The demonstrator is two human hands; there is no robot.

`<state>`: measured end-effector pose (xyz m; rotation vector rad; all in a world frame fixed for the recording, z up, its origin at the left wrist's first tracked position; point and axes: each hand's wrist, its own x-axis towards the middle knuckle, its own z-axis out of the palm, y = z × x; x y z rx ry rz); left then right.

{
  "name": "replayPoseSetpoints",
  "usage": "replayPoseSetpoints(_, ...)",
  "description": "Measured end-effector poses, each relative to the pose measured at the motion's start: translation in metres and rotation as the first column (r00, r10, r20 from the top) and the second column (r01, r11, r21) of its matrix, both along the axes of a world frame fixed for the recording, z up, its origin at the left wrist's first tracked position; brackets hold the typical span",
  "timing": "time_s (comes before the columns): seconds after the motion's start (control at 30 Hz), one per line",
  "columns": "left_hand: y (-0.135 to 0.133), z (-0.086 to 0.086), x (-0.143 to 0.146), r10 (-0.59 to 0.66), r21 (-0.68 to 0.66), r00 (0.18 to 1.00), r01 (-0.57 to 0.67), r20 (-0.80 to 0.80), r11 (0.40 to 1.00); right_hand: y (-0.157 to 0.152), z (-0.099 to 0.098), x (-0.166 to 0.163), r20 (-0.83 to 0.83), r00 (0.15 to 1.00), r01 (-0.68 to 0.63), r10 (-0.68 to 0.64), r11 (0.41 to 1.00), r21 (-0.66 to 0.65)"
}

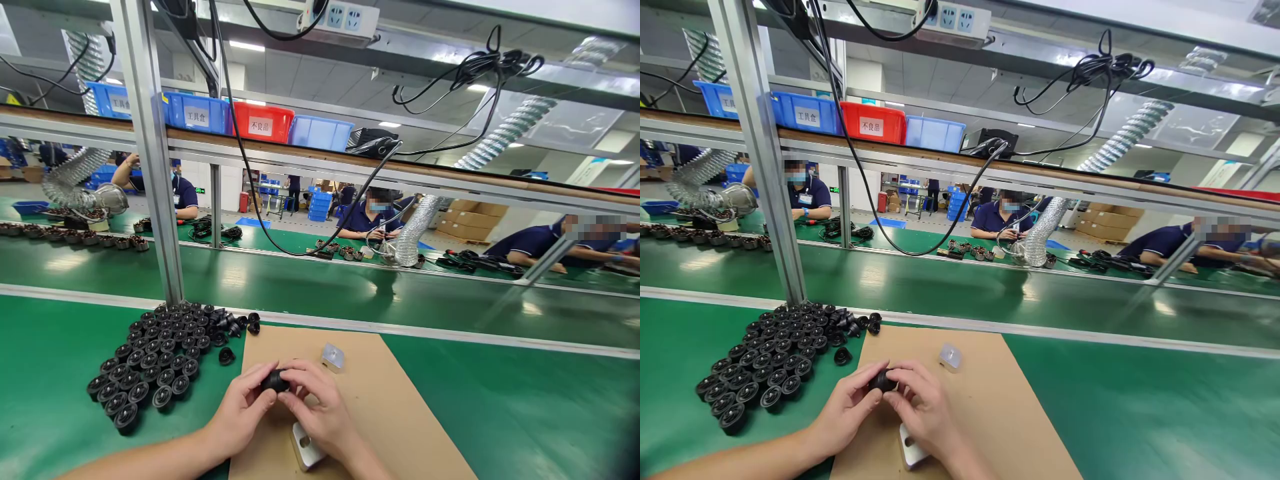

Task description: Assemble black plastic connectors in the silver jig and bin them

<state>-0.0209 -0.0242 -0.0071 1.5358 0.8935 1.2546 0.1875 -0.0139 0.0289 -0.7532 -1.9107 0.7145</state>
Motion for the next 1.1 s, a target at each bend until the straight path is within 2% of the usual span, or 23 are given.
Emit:
replayPoseSetpoints(0.07, 0.0, 0.002, 0.0, -0.005, 0.005, 1.0, 0.005, 0.008, 1.0, 0.001, 0.001, 0.002, 0.022, 1.0, -0.008, 0.008, 1.0, 0.023)
replayPoseSetpoints(0.23, 0.001, 0.003, 0.0, -0.02, 0.018, 1.0, 0.019, 0.02, 1.0, 0.005, 0.007, 0.01, 0.127, 0.991, -0.063, 0.039, 0.98, 0.189)
replayPoseSetpoints(0.33, 0.001, 0.002, 0.0, -0.001, 0.005, 1.0, 0.001, 0.029, 1.0, 0.007, 0.011, 0.014, 0.206, 0.978, -0.067, 0.022, 0.974, 0.215)
replayPoseSetpoints(0.43, 0.001, 0.004, 0.0, -0.013, -0.002, 1.0, 0.013, 0.022, 1.0, 0.005, 0.014, 0.016, 0.253, 0.967, -0.032, -0.017, 0.981, 0.189)
replayPoseSetpoints(0.53, -0.001, 0.009, -0.002, -0.024, 0.042, 0.999, 0.025, -0.026, 0.999, 0.001, 0.015, 0.013, 0.221, 0.974, 0.013, -0.04, 0.993, 0.12)
replayPoseSetpoints(0.67, -0.001, 0.012, -0.005, 0.03, 0.148, 0.993, -0.013, -0.114, 0.989, -0.002, 0.012, 0.007, 0.187, 0.981, 0.051, -0.045, 0.998, -0.025)
replayPoseSetpoints(0.73, 0.0, 0.012, -0.005, 0.058, 0.163, 0.99, -0.036, -0.129, 0.986, -0.002, 0.01, 0.007, 0.178, 0.983, 0.045, -0.037, 0.998, -0.04)
replayPoseSetpoints(0.9, 0.004, 0.009, -0.005, 0.031, 0.097, 0.996, -0.023, -0.081, 0.995, 0.001, 0.007, 0.011, 0.181, 0.983, -0.048, 0.032, 0.996, 0.081)
replayPoseSetpoints(1.1, 0.005, 0.007, -0.005, 0.02, 0.069, 0.998, -0.016, -0.067, 0.998, 0.007, 0.01, 0.015, 0.227, 0.973, -0.102, 0.039, 0.957, 0.273)
